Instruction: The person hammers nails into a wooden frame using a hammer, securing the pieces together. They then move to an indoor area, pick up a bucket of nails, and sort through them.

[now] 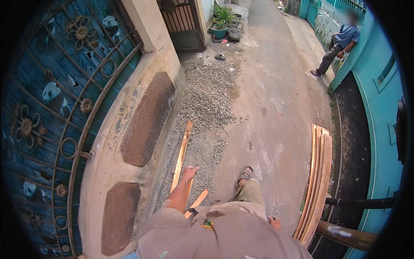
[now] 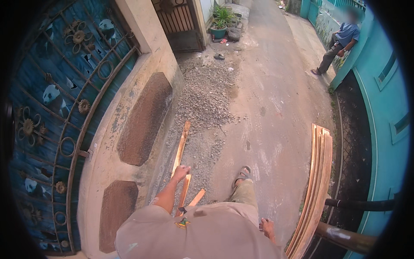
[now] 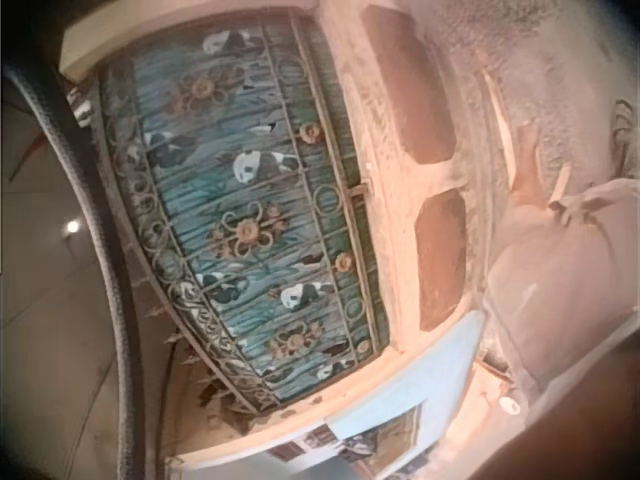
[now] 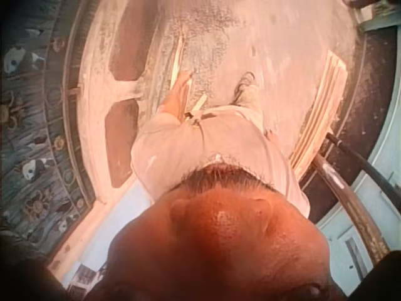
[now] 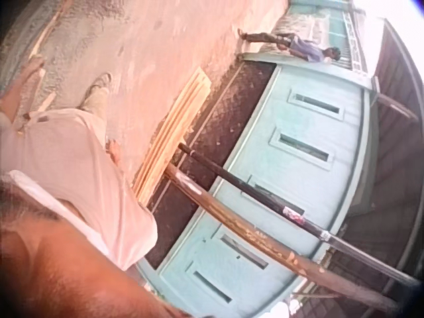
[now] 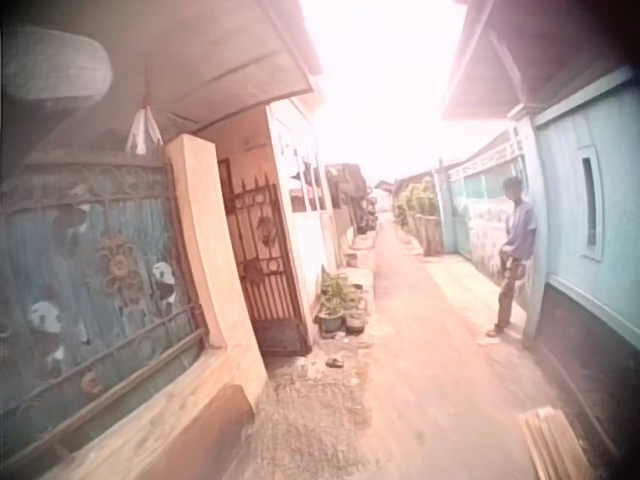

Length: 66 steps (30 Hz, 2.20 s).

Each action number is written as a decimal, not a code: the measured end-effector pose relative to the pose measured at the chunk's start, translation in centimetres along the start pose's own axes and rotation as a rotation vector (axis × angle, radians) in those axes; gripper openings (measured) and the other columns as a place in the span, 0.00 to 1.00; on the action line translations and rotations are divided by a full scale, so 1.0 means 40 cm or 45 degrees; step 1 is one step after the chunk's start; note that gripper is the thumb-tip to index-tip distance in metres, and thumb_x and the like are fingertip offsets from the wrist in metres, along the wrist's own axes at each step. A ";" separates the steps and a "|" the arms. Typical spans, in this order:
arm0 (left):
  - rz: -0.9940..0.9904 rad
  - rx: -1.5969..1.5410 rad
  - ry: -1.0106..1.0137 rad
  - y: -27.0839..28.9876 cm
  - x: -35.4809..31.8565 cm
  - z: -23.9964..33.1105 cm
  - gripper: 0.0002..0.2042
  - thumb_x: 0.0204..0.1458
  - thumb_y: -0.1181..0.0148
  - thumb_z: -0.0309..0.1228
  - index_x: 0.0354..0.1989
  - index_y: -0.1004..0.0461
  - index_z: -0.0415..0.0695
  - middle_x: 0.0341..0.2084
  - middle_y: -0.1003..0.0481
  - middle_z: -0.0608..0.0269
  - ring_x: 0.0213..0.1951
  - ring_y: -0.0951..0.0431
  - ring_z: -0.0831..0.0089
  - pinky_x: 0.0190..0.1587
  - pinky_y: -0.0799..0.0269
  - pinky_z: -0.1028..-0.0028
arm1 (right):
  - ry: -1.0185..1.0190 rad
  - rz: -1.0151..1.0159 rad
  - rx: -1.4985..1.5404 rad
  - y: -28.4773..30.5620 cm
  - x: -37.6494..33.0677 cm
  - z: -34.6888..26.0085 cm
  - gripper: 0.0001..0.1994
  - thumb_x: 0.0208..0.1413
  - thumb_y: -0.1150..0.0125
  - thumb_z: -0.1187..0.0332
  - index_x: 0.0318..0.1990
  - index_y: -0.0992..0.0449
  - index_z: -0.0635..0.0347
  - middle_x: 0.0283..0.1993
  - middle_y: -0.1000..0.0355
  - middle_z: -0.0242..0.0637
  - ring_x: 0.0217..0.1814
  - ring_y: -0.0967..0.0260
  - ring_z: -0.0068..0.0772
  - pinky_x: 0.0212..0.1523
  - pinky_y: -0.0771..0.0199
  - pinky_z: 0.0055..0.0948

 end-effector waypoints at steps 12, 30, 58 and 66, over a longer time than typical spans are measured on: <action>-0.564 0.836 -0.292 -0.181 0.539 0.389 0.11 0.54 0.44 0.36 0.31 0.21 0.41 0.24 0.21 0.61 0.30 0.19 0.70 0.32 0.25 0.71 | 0.017 -0.060 0.030 0.301 0.898 -0.912 0.21 0.59 0.45 0.63 0.54 0.34 0.69 0.35 0.27 0.49 0.30 0.25 0.45 0.25 0.22 0.42; 0.401 -0.216 0.201 0.087 1.556 1.421 0.17 0.47 0.41 0.30 0.46 0.25 0.36 0.35 0.21 0.48 0.37 0.20 0.60 0.40 0.27 0.63 | 0.212 -0.397 -0.670 0.387 1.426 -2.257 0.24 0.58 0.45 0.56 0.54 0.33 0.67 0.39 0.26 0.49 0.34 0.24 0.43 0.29 0.23 0.40; 3.165 0.088 1.097 1.566 1.886 1.988 0.63 0.38 0.31 0.57 0.69 0.70 0.33 0.69 0.67 0.38 0.71 0.67 0.49 0.68 0.66 0.47 | 0.731 -0.713 -0.895 -0.311 2.034 -4.559 0.30 0.60 0.49 0.49 0.62 0.42 0.61 0.49 0.31 0.55 0.44 0.26 0.50 0.35 0.23 0.47; 3.270 0.093 1.102 1.567 1.928 1.972 0.50 0.45 0.34 0.37 0.69 0.65 0.34 0.69 0.61 0.40 0.71 0.62 0.47 0.67 0.61 0.49 | 0.605 -0.817 -1.678 -0.712 2.159 -4.626 0.28 0.59 0.47 0.51 0.58 0.38 0.61 0.46 0.30 0.55 0.40 0.25 0.53 0.35 0.24 0.51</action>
Point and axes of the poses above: each hand's wrist, its own x-axis towards the middle knuckle, its own y-axis out of the back of the hand, z = x × y, the point moved 3 cm from there along x, towards the middle knuckle
